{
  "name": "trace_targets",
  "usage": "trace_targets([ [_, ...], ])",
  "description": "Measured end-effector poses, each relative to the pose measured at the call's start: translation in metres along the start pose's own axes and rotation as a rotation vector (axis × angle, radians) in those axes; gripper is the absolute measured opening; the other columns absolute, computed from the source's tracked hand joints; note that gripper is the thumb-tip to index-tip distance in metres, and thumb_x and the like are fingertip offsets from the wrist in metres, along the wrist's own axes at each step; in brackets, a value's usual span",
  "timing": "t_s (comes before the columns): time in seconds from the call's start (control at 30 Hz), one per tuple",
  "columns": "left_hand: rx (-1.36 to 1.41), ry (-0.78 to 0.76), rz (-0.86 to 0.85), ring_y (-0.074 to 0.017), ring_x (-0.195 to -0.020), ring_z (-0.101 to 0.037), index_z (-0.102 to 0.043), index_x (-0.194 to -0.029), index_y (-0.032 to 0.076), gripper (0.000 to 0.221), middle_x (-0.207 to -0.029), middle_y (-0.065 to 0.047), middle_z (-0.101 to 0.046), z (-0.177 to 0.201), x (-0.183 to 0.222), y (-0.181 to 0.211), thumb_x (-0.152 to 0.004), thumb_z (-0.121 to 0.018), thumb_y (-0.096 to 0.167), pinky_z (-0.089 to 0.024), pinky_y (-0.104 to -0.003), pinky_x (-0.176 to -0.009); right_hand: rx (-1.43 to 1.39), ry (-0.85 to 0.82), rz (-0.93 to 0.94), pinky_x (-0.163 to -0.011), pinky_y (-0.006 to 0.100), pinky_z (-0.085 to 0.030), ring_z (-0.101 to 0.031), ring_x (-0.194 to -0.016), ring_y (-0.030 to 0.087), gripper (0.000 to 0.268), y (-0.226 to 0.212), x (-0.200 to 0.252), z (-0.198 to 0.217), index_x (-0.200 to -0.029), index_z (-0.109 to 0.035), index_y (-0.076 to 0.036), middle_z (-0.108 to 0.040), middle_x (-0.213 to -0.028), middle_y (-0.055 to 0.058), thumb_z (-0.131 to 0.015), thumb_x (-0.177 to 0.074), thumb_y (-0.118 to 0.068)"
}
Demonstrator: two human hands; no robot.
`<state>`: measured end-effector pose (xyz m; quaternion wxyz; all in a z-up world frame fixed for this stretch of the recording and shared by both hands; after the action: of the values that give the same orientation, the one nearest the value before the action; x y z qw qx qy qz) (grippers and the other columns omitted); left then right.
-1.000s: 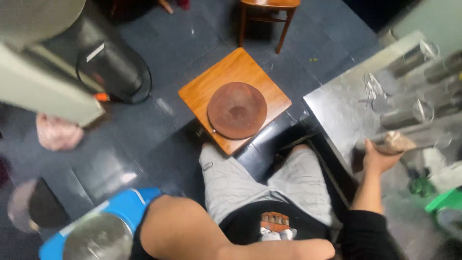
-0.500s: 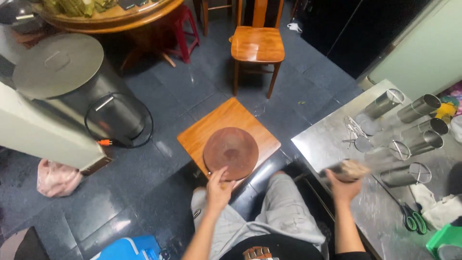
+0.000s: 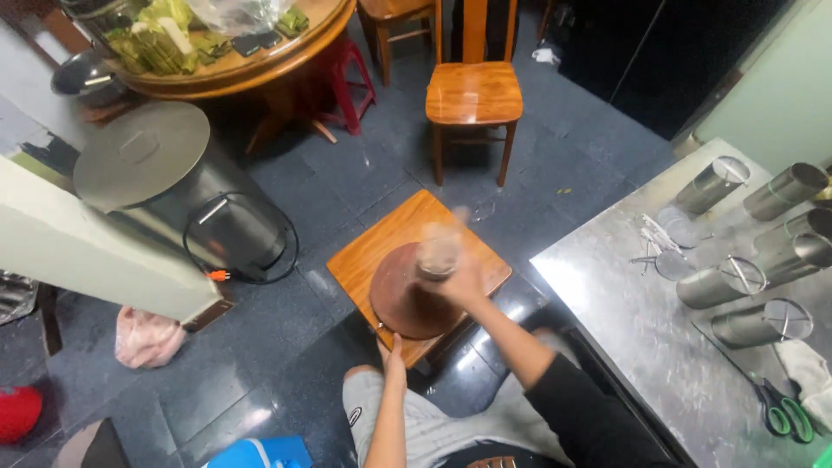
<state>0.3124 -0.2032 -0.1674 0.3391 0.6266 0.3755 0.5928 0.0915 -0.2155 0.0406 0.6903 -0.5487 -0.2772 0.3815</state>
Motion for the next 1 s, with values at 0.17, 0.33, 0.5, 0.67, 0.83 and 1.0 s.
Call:
trace_targets([
  [0.17, -0.048, 0.001, -0.097, -0.0288, -0.157, -0.013, -0.016, -0.165, 0.01, 0.089, -0.171, -0.015, -0.013, 0.016, -0.031, -0.037, -0.101, -0.065, 0.048, -0.009, -0.047, -0.129, 0.206, -0.1, -0.095, -0.105, 0.043, -0.053, -0.07, -0.116, 0.031, 0.098, 0.044, 0.006, -0.033, -0.127, -0.067, -0.023, -0.076, -0.114, 0.006, -0.102, -0.038, -0.044],
  [0.33, -0.037, -0.035, -0.05, -0.0323, -0.158, -0.007, -0.011, -0.164, 0.002, 0.086, -0.171, -0.02, -0.006, 0.017, -0.011, -0.012, -0.105, -0.06, 0.043, -0.005, -0.047, -0.13, 0.177, -0.276, 0.385, -0.123, 0.06, -0.025, -0.034, -0.142, 0.056, 0.134, 0.084, 0.004, -0.004, -0.148, -0.046, 0.001, -0.045, -0.147, 0.037, -0.096, -0.042, -0.063],
  [0.5, 0.012, -0.063, -0.045, -0.0312, -0.155, -0.02, -0.021, -0.163, 0.004, 0.081, -0.168, -0.019, -0.021, 0.013, -0.021, -0.021, -0.101, -0.068, 0.025, -0.015, -0.049, -0.128, 0.664, -0.208, -0.239, -0.116, 0.051, -0.041, -0.052, -0.139, 0.035, 0.086, 0.27, -0.078, 0.074, -0.158, -0.041, -0.007, -0.058, -0.145, 0.021, -0.063, -0.094, -0.061],
  [0.67, -0.013, -0.066, -0.041, -0.0316, -0.155, -0.018, -0.019, -0.163, 0.002, 0.079, -0.169, -0.019, -0.019, 0.017, -0.013, -0.022, -0.104, -0.064, 0.029, -0.014, -0.049, -0.128, 0.716, 0.002, -0.24, -0.082, 0.04, -0.055, -0.075, -0.092, 0.028, 0.048, 0.352, -0.1, 0.087, -0.082, -0.079, -0.017, -0.076, -0.08, 0.008, -0.047, -0.107, -0.044],
  [0.83, -0.058, -0.108, -0.033, -0.0269, -0.157, -0.012, -0.012, -0.165, 0.006, 0.084, -0.171, -0.014, -0.008, 0.032, -0.017, -0.032, -0.104, -0.063, 0.035, -0.008, -0.046, -0.13, 0.636, 0.012, -0.251, -0.081, 0.046, -0.056, -0.074, -0.095, 0.038, 0.042, 0.341, -0.059, 0.095, -0.089, -0.082, -0.016, -0.076, -0.085, 0.016, -0.054, -0.103, -0.043],
  [1.0, -0.185, -0.154, 0.024, -0.0303, -0.157, -0.009, -0.005, -0.164, 0.004, 0.093, -0.17, -0.02, -0.005, 0.049, 0.02, -0.022, -0.102, -0.064, 0.04, -0.005, -0.047, -0.129, 0.552, 0.068, -0.268, -0.084, 0.042, -0.057, -0.075, -0.096, 0.033, 0.031, 0.33, 0.007, 0.108, -0.099, -0.083, -0.014, -0.078, -0.089, 0.013, -0.062, -0.102, -0.036],
])
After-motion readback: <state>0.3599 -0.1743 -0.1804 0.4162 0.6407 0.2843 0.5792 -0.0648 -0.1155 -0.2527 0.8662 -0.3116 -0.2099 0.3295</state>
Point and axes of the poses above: each hand's wrist, its own x-axis away from the middle knuckle, its own z-axis out of the back of the hand, y = z × x, the point moved 5 cm from there along -x, towards the middle knuckle
